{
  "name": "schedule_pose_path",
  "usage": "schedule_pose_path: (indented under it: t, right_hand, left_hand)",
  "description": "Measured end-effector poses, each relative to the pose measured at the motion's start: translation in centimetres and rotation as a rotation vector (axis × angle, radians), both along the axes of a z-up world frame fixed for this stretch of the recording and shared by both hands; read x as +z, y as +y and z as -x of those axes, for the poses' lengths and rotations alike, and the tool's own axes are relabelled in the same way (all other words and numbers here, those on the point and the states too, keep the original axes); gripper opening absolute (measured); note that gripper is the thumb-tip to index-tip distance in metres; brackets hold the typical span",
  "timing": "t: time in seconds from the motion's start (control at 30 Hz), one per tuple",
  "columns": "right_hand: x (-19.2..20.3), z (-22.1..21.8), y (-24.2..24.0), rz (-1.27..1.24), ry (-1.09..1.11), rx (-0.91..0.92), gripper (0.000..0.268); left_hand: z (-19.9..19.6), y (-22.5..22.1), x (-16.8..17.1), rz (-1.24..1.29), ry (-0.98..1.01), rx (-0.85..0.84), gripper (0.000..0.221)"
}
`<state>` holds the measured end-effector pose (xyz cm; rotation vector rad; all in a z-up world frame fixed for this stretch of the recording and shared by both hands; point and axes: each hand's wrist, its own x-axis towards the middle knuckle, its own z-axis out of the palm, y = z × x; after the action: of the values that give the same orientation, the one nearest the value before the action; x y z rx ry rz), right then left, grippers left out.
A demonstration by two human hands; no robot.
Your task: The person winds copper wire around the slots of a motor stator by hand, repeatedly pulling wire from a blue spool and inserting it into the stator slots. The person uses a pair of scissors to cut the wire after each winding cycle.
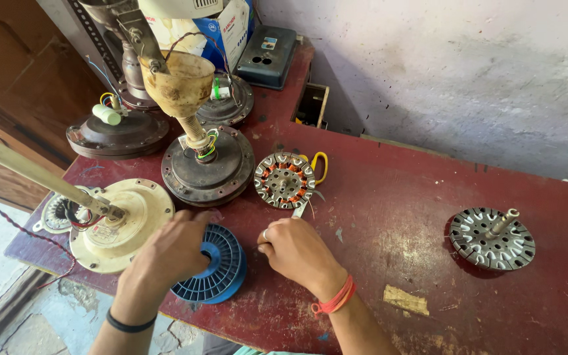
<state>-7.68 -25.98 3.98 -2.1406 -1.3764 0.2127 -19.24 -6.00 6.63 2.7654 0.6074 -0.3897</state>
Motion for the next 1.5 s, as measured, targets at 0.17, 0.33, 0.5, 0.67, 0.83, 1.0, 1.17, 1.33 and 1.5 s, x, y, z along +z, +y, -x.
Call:
schedule_pose_path:
  t: [0.17,0.33,0.5,0.67,0.83,1.0,1.17,1.33,1.5]
  right_hand:
    - [0.0,0.0,0.5,-0.154,-0.093,0.024,0.004]
    - [0.0,0.1,0.8,-0.268,-0.133,0.022,0.003]
    - [-0.2,0.3,1.3,-0.32,-0.201,-0.021,0.007]
    - [-1.0,-0.3,1.3,-0.423,-0.226,-0.129,0.008]
    - [-2.2,-1.3,1.2,-0.484,-0.146,-0.332,0.008]
    - [-2.7,-4.5,0.8,-0.547,-0.126,-0.514,0.026]
    - [-3.4,-6.2,1.4,-0.504,-0.154,-0.515,0.033]
    - [-4.3,-6.3,2.7,-0.456,-0.226,-0.565,0.035]
    - [-4.9,-6.2,3.2,-0.474,-0.227,-0.547,0.032]
  left_hand:
    - [0.1,1.4,-0.9,-0.003,-0.149,-0.212,0.072]
    - [0.9,2.0,-1.2,0.01,-0.207,-0.045,0.088]
    - [0.2,2.4,0.0,0.134,-0.097,-0.192,0.067]
    - [-1.2,1.9,0.6,0.367,-0.574,-0.569,0.066]
    - [-7.7,2.2,0.2,0.282,-0.847,-0.284,0.03]
    - [-16.4,2.5,-2.4,0.427,-0.809,-0.238,0.024]
    - [-20.9,2.0,-6.8,0.726,-0.651,-0.162,0.029]
    - [-21.1,2.8,-8.9,1.185,-0.443,-0.047,0.023]
    - [-21.6,3.0,-9.4,1.245,-0.479,-0.087,0.018]
